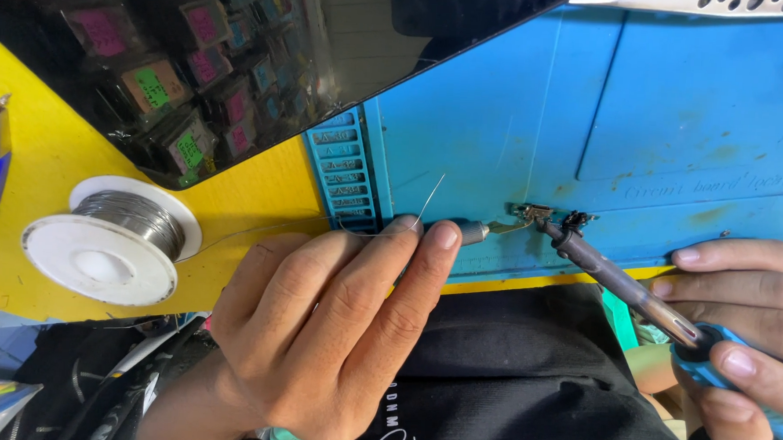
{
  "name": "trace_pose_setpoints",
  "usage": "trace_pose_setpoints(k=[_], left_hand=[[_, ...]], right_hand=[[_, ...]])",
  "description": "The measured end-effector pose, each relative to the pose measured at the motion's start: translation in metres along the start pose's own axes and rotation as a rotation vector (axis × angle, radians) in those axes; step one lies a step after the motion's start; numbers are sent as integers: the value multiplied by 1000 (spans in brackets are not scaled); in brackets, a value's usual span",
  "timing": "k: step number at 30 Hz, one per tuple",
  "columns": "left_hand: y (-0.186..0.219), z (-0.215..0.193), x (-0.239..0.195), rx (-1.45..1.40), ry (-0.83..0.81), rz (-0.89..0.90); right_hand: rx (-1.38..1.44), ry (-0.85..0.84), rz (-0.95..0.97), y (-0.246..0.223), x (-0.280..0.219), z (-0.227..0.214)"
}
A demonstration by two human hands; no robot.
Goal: The person uses a soldering iron and solder wire to work on a small electronic component placed on a blue mat. They apply heat and solder to the component's connections, occasionally using tweezers to adjust the piece. The workspace is cluttered with various tools and electronic parts.
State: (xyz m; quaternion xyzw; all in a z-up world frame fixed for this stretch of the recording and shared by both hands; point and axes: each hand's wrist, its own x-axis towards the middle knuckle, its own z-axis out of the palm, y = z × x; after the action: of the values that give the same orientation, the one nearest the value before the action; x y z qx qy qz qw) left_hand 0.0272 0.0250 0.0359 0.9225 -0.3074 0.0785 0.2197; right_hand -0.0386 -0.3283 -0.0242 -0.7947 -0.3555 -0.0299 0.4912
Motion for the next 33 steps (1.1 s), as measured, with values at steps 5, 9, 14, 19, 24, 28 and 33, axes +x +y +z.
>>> trace_pose_setpoints(k=[5,9,14,19,24,28,33], left_hand=[[0,-1,1,-2,-23,-4],[1,0,0,-1,-23,-7],[1,0,0,-6,-22,-12],[1,0,0,-7,-18,-9],[0,0,-1,-5,-16,-6],[1,-1,-1,-6,-19,-6],[1,-1,-2,-8,-28,-11]], right_hand=[[-2,-27,25,-2,-1,-2],[-8,-1,43,-2,-4,2],[0,49,18,1,-5,6],[-4,52,4,2,-6,6],[-4,32,3,1,-6,3],[-1,-16,11,1,-9,-2],[-2,4,-14,3,-8,0]])
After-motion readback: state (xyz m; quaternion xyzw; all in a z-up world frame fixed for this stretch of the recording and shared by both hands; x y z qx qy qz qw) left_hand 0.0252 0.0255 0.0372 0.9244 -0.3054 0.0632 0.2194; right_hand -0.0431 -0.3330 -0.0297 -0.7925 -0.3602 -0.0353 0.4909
